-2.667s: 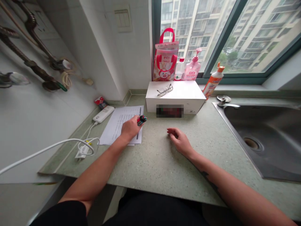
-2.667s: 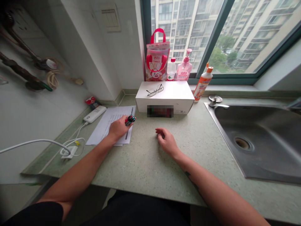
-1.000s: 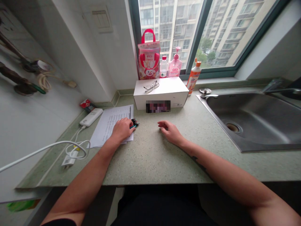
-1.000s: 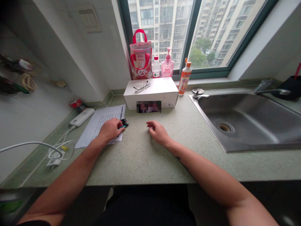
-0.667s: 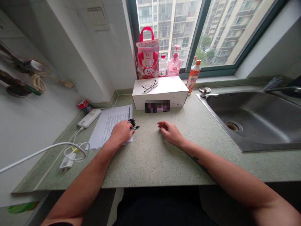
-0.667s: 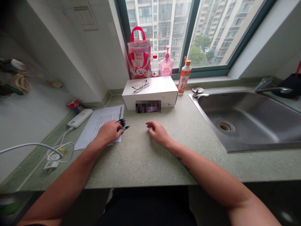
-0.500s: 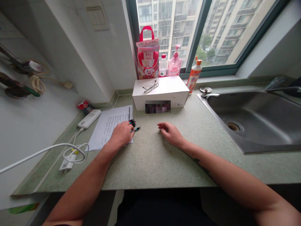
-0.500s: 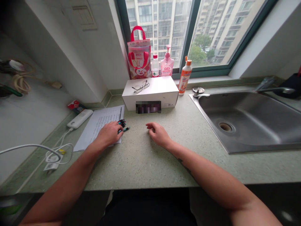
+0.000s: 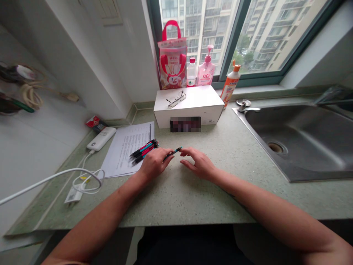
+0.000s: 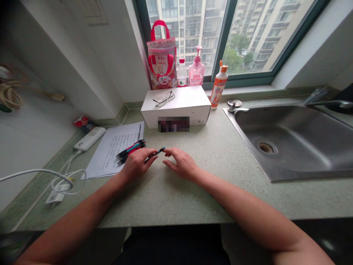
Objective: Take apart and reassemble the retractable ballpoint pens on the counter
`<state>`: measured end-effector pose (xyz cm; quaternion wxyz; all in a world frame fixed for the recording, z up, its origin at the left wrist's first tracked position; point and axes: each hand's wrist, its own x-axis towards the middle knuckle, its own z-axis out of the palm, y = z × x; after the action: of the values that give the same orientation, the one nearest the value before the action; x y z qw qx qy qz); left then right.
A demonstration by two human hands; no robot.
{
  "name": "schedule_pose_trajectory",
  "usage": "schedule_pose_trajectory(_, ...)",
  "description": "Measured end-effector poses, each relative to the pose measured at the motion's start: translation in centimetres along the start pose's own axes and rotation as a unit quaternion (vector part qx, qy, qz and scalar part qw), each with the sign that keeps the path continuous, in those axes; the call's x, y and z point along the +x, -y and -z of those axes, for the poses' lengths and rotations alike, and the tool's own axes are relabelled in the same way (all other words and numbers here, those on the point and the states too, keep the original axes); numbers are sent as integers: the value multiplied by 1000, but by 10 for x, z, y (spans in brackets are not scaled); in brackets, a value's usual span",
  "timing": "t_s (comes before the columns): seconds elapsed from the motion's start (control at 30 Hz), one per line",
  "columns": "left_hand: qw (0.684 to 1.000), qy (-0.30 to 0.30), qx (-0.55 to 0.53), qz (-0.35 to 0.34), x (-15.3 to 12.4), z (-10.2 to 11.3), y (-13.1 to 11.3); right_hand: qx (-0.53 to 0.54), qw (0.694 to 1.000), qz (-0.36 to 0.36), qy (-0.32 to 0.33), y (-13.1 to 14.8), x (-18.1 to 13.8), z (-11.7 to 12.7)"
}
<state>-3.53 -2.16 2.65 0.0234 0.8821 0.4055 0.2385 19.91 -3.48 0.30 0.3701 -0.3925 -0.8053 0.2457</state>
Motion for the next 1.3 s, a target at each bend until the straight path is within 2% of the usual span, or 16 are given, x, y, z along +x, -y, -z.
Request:
schedule_pose_trajectory(0.2,999,0,-54,-5,-1,-5,-5,4,996,-79,-44,-3,0,1)
schedule_pose_trajectory(0.37,997,22,-59,-34,-1,-8,-7,-1,999,-39,3,-3,1,1)
schedule_pose_trajectory(0.43,997,13,-62,-33,-2,-11,-6,-10,999,-45,4,-4,2,1)
schedule_pose_trajectory(0.6,996,-35,-82,25,-2,-13,3,94,984,-151,-26,-21,9,9)
schedule_pose_trajectory(0.73,989,-30,-131,69,-2,-13,9,177,964,-196,-1,-33,13,16)
schedule_pose_trajectory(0.9,980,0,-165,109,-2,-16,10,158,971,-179,-18,-34,13,17)
schedule_pose_trajectory(1.03,985,-25,-154,79,-2,-20,8,141,977,-159,-3,-31,13,17)
schedule_pose_trajectory(1.17,986,-29,-156,49,-2,-20,5,56,987,-148,35,-28,12,15)
schedule_pose_trajectory(1.3,987,-24,-157,36,0,-19,3,7,995,-95,7,-25,9,15)
